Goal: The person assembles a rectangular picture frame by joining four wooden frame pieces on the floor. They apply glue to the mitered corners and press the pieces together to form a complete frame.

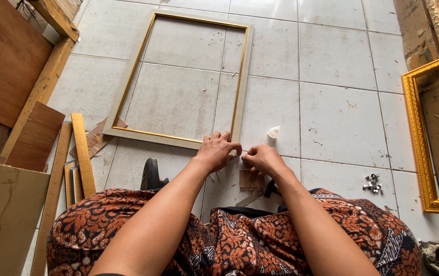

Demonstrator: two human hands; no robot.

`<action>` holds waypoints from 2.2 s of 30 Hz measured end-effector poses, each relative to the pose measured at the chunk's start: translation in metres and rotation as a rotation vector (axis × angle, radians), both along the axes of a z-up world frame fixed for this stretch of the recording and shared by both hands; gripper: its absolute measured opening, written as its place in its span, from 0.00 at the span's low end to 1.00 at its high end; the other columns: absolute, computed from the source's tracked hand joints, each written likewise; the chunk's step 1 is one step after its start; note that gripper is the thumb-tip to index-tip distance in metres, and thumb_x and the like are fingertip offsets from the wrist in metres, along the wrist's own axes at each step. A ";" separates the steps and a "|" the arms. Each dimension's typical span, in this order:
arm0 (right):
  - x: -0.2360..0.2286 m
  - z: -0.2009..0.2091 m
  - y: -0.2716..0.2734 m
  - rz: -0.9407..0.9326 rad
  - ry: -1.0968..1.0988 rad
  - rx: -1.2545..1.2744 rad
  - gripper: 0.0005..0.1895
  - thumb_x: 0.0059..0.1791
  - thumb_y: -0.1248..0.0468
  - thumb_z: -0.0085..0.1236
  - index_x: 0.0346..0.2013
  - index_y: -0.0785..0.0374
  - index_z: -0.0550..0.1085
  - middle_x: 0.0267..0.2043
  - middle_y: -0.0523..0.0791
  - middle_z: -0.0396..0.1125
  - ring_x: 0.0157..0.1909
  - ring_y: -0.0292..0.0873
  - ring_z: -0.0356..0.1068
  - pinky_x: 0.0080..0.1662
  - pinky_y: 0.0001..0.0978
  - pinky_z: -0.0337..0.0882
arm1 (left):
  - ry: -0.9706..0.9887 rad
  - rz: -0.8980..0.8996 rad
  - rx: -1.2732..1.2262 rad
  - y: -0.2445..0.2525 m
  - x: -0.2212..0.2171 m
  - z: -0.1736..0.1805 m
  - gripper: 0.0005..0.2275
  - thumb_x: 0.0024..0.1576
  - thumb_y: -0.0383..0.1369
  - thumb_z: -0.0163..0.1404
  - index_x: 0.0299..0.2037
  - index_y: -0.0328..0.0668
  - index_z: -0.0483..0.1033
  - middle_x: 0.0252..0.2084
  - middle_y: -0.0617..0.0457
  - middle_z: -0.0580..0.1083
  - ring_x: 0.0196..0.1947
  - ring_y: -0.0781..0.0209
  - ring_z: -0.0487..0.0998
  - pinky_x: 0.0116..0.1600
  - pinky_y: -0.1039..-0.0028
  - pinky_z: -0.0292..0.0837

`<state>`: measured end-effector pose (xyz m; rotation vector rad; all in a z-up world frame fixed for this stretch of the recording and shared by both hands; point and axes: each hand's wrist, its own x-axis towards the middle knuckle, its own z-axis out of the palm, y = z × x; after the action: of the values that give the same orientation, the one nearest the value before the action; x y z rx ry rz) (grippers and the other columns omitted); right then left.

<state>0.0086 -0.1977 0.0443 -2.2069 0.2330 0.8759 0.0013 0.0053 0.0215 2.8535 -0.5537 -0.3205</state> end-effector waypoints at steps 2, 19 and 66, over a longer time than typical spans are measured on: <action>0.001 0.003 -0.001 -0.006 0.002 0.005 0.17 0.52 0.54 0.67 0.49 0.63 0.86 0.39 0.51 0.83 0.33 0.40 0.84 0.30 0.29 0.85 | 0.008 0.004 0.000 0.000 0.000 0.006 0.12 0.64 0.43 0.62 0.55 0.79 0.79 0.57 0.56 0.73 0.63 0.44 0.77 0.64 0.49 0.77; 0.014 -0.040 -0.030 -0.834 -0.180 0.241 0.20 0.55 0.50 0.45 0.53 0.58 0.74 0.42 0.44 0.62 0.40 0.42 0.66 0.35 0.36 0.73 | 0.370 0.476 -0.263 0.015 0.026 0.046 0.32 0.59 0.64 0.55 0.64 0.52 0.80 0.62 0.46 0.81 0.72 0.41 0.75 0.73 0.44 0.67; 0.066 -0.065 -0.119 -0.515 -0.427 -0.332 0.13 0.52 0.39 0.68 0.51 0.23 0.82 0.51 0.21 0.76 0.65 0.42 0.73 0.63 0.61 0.70 | 0.323 0.816 -0.570 -0.092 0.161 -0.039 0.16 0.54 0.54 0.67 0.51 0.72 0.89 0.46 0.67 0.87 0.59 0.56 0.85 0.62 0.57 0.80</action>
<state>0.0748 -0.3162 -0.0206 -2.4013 0.7377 0.0819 0.1623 -0.0870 -0.0176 2.1645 0.5036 -0.3752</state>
